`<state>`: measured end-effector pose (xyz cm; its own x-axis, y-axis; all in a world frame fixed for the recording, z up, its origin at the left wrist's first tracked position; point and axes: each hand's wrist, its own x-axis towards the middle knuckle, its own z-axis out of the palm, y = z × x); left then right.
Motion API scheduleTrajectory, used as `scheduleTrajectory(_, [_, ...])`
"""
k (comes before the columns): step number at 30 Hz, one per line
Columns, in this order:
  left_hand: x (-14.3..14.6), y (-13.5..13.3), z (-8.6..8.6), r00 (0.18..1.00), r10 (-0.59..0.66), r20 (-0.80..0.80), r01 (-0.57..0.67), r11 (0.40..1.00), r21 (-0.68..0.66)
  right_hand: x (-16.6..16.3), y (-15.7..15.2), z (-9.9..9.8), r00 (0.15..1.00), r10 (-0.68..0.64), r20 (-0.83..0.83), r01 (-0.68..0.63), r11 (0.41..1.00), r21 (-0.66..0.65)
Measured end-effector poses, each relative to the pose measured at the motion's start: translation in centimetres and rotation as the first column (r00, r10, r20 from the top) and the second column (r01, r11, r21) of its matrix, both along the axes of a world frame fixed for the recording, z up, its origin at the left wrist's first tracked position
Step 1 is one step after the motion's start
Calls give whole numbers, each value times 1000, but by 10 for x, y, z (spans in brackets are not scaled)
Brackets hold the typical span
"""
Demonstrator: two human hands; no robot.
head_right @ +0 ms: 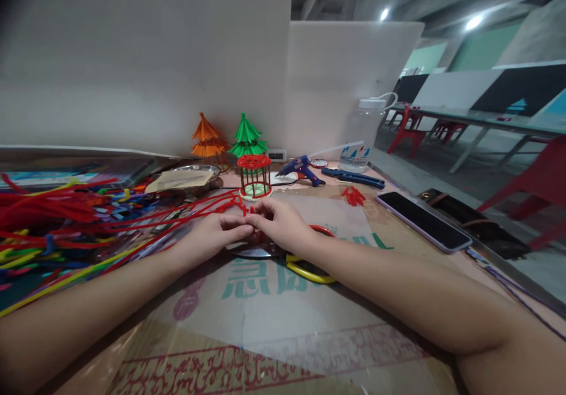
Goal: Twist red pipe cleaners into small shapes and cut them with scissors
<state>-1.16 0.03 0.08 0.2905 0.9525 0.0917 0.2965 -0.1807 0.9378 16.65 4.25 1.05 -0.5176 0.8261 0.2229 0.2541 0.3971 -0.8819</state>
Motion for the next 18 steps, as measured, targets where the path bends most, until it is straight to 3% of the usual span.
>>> scheduleTrajectory(8, [3,-2,1,1000,7,-1,-7,1000,20,0,-1,0,999,8,32,-9,999,32])
scheduleTrajectory(12, [3,-2,1,1000,-10,15,10,1000,12,-1,-2,2,997,76,21,-75,996,-53])
scheduleTrajectory(15, [3,-2,1,999,-16,29,15,1000,14,6,-1,17,989,124,75,-120,991,-53])
scheduleTrajectory(18, [4,-5,5,1000,5,16,-5,1000,6,24,-3,43,942,140,306,-176,980,95])
